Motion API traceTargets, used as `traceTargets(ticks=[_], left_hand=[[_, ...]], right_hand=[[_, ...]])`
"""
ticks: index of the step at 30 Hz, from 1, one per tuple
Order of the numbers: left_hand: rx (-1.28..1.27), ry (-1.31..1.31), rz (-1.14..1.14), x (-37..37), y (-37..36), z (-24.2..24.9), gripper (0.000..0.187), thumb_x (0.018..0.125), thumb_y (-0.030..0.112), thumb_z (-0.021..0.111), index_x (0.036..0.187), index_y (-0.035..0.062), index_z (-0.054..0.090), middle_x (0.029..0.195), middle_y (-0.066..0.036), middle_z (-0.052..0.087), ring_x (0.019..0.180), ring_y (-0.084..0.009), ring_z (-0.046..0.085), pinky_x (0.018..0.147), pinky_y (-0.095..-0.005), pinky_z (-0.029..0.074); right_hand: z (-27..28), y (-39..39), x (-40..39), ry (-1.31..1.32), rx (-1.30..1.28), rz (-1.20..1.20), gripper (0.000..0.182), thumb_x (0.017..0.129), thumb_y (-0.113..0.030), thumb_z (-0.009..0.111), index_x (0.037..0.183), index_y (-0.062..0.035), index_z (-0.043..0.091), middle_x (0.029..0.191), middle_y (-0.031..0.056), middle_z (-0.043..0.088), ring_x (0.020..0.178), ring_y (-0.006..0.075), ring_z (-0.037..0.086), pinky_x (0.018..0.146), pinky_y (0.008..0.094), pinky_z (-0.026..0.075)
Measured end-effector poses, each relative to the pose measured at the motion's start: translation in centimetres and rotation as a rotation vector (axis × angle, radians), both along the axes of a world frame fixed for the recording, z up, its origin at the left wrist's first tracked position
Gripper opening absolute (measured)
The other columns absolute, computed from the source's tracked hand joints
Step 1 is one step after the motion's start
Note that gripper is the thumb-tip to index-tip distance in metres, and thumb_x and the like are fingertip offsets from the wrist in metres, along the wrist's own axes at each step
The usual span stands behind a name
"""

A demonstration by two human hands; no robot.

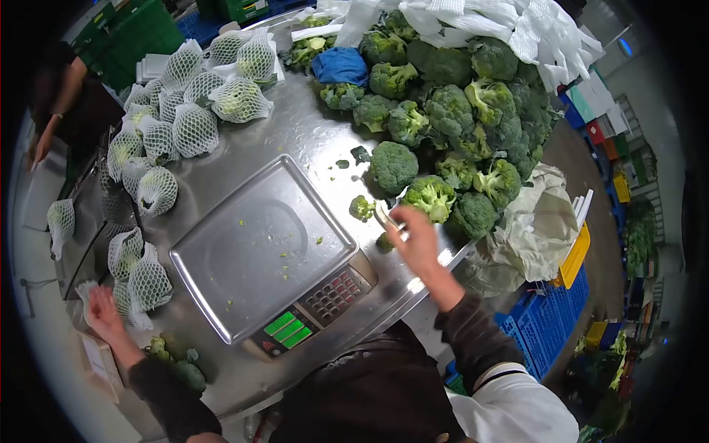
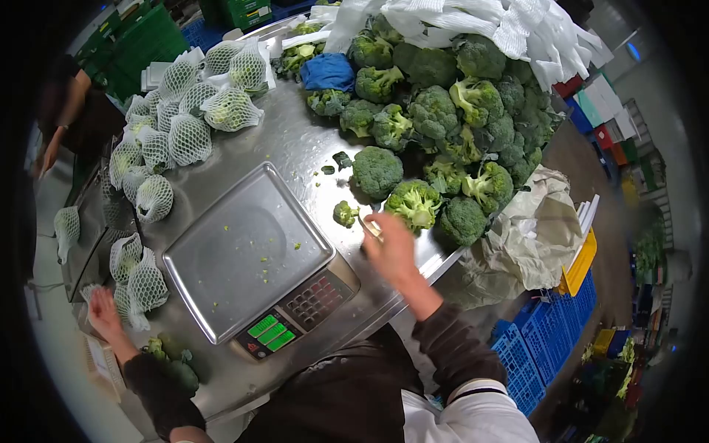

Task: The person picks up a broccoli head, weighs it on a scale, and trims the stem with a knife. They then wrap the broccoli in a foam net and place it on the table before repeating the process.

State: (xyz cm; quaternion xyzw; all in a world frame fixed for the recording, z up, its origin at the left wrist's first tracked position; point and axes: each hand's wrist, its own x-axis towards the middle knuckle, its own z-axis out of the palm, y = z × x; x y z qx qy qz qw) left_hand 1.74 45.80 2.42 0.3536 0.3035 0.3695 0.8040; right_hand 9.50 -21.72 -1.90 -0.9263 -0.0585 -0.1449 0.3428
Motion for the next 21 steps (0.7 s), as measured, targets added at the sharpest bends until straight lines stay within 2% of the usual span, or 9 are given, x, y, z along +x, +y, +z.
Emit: traceTargets(ticks=[2, 5, 7, 9, 12, 16, 17, 18, 21], left_hand=[[-0.016, -0.073, -0.273, -0.4, -5.2, -0.3, 0.043, 0.091, 0.014, 0.042, 0.129, -0.0042, 0.043, 0.135, -0.019, 0.042, 0.127, -0.0366, 0.038, 0.101, -0.0464, 0.038], [0.107, -0.049, -0.530, -0.8, -15.4, -0.2, 0.041, 0.089, 0.011, 0.043, 0.128, -0.0024, 0.045, 0.131, -0.017, 0.046, 0.118, -0.0355, 0.047, 0.087, -0.0398, 0.048], [0.142, 0.058, -0.571, -0.3, -23.4, 1.0, 0.036, 0.085, 0.011, 0.048, 0.117, -0.0035, 0.050, 0.117, -0.015, 0.054, 0.101, -0.0325, 0.058, 0.075, -0.0347, 0.052], [0.214, 0.143, -0.701, -0.3, -29.9, 1.7, 0.037, 0.084, 0.010, 0.048, 0.118, -0.0042, 0.048, 0.114, -0.018, 0.054, 0.100, -0.0307, 0.059, 0.073, -0.0330, 0.053], [0.239, 0.165, -0.960, -0.4, -37.3, 1.4, 0.044, 0.082, 0.010, 0.053, 0.122, -0.0043, 0.045, 0.113, -0.021, 0.053, 0.103, -0.0312, 0.057, 0.075, -0.0345, 0.053], [0.348, 0.087, -1.088, 0.9, -45.0, 2.9, 0.064, 0.076, 0.019, 0.065, 0.130, -0.0009, 0.038, 0.117, -0.020, 0.052, 0.106, -0.0303, 0.055, 0.083, -0.0373, 0.050], [0.404, 0.038, -0.999, 1.3, -46.4, 3.1, 0.075, 0.071, 0.020, 0.070, 0.134, 0.0006, 0.032, 0.121, -0.018, 0.049, 0.110, -0.0291, 0.053, 0.088, -0.0369, 0.046], [0.458, -0.017, -0.908, 1.8, -47.4, 3.4, 0.088, 0.066, 0.020, 0.076, 0.137, 0.0021, 0.027, 0.125, -0.017, 0.046, 0.113, -0.0279, 0.050, 0.093, -0.0365, 0.043], [0.558, 0.010, -0.660, 2.5, -47.8, 3.7, 0.102, 0.057, 0.024, 0.081, 0.139, 0.0030, 0.022, 0.126, -0.015, 0.043, 0.115, -0.0261, 0.047, 0.097, -0.0365, 0.039]], right_hand=[[3.9, -2.5, 1.5, 0.015, -0.327, -0.112, 0.047, 0.068, -0.013, 0.072, 0.110, -0.0092, 0.052, 0.111, 0.0117, 0.053, 0.104, 0.0314, 0.051, 0.081, 0.0385, 0.047], [1.5, -6.5, 2.0, 0.263, -0.616, -0.153, 0.056, 0.063, -0.011, 0.074, 0.114, -0.0101, 0.051, 0.116, 0.0097, 0.050, 0.107, 0.0312, 0.047, 0.085, 0.0383, 0.045], [0.3, -8.3, 1.7, 0.197, -0.538, -0.099, 0.057, 0.063, -0.012, 0.074, 0.114, -0.0082, 0.051, 0.115, 0.0099, 0.051, 0.106, 0.0310, 0.047, 0.084, 0.0387, 0.045], [0.3, -8.9, 2.3, 0.128, -0.460, -0.041, 0.057, 0.063, -0.013, 0.075, 0.115, -0.0063, 0.051, 0.113, 0.0102, 0.051, 0.105, 0.0308, 0.047, 0.083, 0.0390, 0.045], [2.9, -9.1, 2.9, 0.126, -0.269, -0.025, 0.046, 0.066, -0.017, 0.074, 0.106, -0.0014, 0.059, 0.095, 0.0161, 0.061, 0.094, 0.0330, 0.053, 0.081, 0.0400, 0.045], [8.5, -5.7, 2.8, 0.273, 0.292, 0.208, 0.042, 0.074, -0.021, 0.073, 0.108, -0.0002, 0.059, 0.088, 0.0116, 0.062, 0.080, 0.0191, 0.061, 0.067, 0.0307, 0.049], [8.8, -4.1, 2.5, 0.262, 0.411, 0.303, 0.042, 0.076, -0.021, 0.072, 0.109, -0.0006, 0.058, 0.088, 0.0098, 0.061, 0.077, 0.0157, 0.061, 0.064, 0.0282, 0.049], [9.1, -2.0, 1.7, 0.509, 0.722, 0.324, 0.042, 0.080, -0.022, 0.070, 0.112, 0.0002, 0.056, 0.089, 0.0082, 0.060, 0.075, 0.0137, 0.061, 0.065, 0.0258, 0.050], [6.7, 4.1, 0.4, 0.862, 1.064, 0.400, 0.048, 0.086, -0.021, 0.064, 0.122, 0.0034, 0.046, 0.102, 0.0098, 0.059, 0.085, 0.0138, 0.060, 0.067, 0.0255, 0.051]])
